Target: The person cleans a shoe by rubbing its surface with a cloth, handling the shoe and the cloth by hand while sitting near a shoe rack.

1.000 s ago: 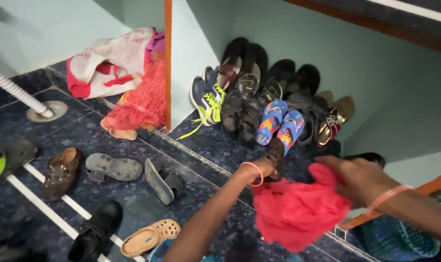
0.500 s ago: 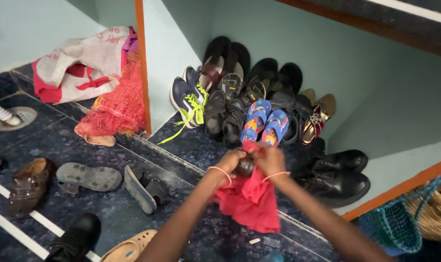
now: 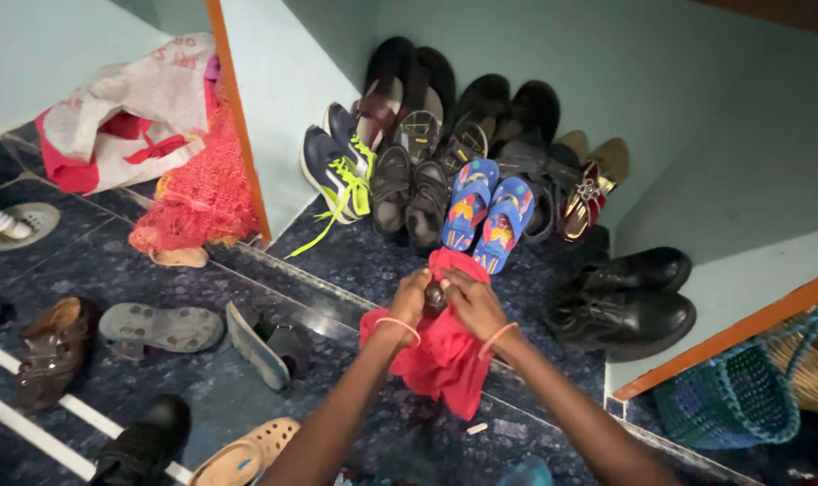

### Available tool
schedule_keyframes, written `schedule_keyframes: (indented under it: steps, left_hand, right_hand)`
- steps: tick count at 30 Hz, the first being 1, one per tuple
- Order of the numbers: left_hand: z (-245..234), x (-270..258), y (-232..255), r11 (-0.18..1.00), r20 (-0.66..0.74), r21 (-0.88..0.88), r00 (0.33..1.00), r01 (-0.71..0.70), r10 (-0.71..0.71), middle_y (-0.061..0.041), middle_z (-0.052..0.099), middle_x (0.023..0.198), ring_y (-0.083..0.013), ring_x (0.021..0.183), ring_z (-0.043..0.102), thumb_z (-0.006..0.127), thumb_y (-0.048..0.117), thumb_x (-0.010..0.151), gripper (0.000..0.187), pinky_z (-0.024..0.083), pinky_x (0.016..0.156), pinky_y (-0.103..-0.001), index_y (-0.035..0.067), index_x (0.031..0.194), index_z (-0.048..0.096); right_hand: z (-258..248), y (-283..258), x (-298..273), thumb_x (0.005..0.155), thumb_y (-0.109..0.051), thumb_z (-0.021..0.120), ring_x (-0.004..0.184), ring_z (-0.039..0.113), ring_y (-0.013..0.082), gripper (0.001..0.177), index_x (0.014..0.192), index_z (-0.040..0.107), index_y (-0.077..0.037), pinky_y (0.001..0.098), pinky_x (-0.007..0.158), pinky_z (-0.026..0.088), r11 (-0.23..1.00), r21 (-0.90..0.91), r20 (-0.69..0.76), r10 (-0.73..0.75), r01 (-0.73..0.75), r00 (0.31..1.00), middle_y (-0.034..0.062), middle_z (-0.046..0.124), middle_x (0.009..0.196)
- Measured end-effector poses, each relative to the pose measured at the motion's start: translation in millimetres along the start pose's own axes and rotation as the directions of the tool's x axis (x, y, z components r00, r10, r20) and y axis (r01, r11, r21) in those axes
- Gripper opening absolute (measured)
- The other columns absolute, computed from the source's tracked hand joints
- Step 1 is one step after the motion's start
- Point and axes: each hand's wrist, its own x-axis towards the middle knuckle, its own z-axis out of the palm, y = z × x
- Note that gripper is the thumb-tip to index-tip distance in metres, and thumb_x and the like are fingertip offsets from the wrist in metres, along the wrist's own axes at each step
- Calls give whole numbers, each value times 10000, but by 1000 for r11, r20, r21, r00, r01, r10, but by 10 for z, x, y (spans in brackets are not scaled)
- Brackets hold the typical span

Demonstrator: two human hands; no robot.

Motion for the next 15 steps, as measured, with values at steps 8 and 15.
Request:
schedule_keyframes:
  steps: [8,15]
  left_hand:
    - [-12,33,13,998,34,53,999,26,-28,-18,672,878,-132,709,617,483,288,1025,268,500,638,-324,111,1044,684]
    - [-266,411,-38,987,15,153,998,56,-59,-77,620,798,-197,641,565,574,288,1025,291,468,589,-394,22,947,664]
  right_hand:
    - [129,332,138,993,-304,495,1222,643,345,459,1296,677,-11,401,1034,470,986,3,-57,164,-164,985,201,692,1297]
    - [251,440,-69,994,-227,477,1111,746,275,398,1203,716,14,356,986,530,985,173,-131,52,-29,990,188,768,1173]
